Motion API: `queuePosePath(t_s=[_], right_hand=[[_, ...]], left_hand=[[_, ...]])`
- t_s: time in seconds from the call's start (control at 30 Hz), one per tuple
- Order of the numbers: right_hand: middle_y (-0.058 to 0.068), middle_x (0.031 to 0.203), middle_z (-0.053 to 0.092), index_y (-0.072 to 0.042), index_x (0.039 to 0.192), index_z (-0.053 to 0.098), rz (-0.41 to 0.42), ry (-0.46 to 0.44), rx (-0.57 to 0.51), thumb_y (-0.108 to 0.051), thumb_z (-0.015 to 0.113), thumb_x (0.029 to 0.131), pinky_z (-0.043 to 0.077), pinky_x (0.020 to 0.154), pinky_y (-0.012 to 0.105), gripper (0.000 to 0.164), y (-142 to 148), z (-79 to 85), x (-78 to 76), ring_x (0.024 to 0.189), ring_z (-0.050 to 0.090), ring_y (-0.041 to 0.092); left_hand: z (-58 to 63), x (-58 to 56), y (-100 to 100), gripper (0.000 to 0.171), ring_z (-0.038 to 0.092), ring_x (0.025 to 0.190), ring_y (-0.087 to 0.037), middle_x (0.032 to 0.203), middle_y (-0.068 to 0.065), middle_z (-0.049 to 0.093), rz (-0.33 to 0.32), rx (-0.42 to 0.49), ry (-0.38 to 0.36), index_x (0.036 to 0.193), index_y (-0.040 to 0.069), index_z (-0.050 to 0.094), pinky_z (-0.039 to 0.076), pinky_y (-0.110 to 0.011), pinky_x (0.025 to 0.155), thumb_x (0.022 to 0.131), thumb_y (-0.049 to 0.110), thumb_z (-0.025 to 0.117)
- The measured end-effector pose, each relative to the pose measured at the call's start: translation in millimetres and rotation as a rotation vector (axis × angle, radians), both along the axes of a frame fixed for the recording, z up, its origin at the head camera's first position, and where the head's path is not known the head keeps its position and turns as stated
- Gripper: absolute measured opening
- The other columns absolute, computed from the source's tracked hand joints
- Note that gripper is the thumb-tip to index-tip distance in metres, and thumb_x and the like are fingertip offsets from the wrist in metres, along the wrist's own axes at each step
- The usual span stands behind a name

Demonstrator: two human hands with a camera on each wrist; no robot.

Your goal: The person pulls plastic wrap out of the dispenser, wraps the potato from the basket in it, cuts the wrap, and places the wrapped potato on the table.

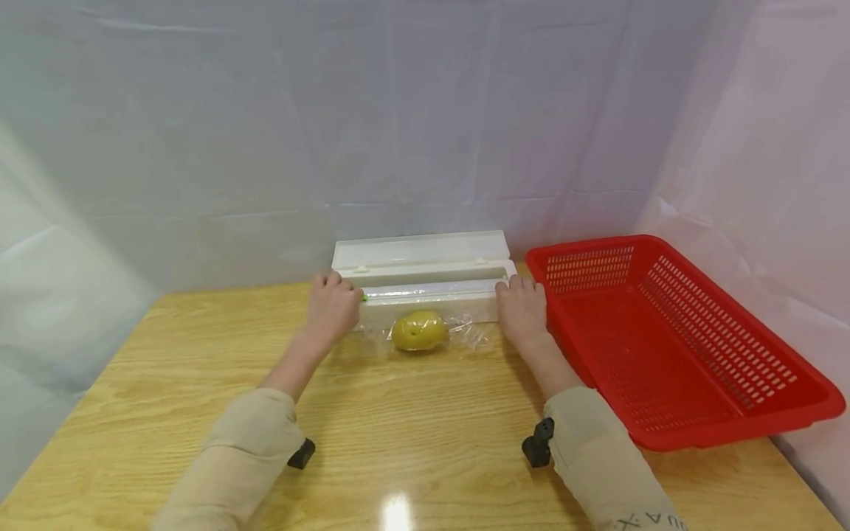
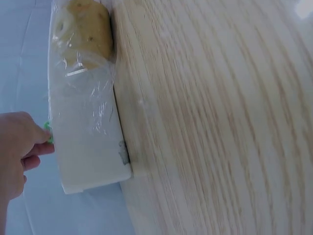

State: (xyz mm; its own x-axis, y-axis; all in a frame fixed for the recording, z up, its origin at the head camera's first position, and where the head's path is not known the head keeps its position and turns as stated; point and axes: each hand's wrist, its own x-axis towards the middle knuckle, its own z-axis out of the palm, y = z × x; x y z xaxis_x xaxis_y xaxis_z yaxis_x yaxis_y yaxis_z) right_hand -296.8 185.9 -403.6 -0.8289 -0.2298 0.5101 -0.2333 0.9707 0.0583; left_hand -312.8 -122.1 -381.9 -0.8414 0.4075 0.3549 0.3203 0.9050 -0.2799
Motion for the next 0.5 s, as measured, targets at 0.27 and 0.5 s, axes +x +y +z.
queuePosePath(t_s=[0.27,0.5], right_hand=[[0.022,0.082,0.054,0.003,0.09,0.062,0.004,0.006,-0.001,0.003,0.053,0.083,0.042,0.063,0.046,0.011,0.4,0.3,0.4,0.081,0.052,0.038],[0.022,0.08,0.054,0.003,0.088,0.061,0.009,0.017,0.005,0.003,0.052,0.083,0.042,0.062,0.047,0.011,-0.1,0.5,0.7,0.08,0.052,0.038]], left_hand=[[0.5,7.3,7.3,0.009,0.047,0.076,-0.022,0.075,-0.006,0.059,0.051,0.061,-0.021,0.078,0.008,0.067,0.037,-0.038,0.074,0.08,0.005,0.059],[-0.9,8.8,5.8,0.007,0.051,0.079,-0.022,0.08,-0.008,0.06,0.053,0.16,-0.046,0.077,0.006,0.063,0.038,-0.037,0.073,0.077,0.001,0.058]])
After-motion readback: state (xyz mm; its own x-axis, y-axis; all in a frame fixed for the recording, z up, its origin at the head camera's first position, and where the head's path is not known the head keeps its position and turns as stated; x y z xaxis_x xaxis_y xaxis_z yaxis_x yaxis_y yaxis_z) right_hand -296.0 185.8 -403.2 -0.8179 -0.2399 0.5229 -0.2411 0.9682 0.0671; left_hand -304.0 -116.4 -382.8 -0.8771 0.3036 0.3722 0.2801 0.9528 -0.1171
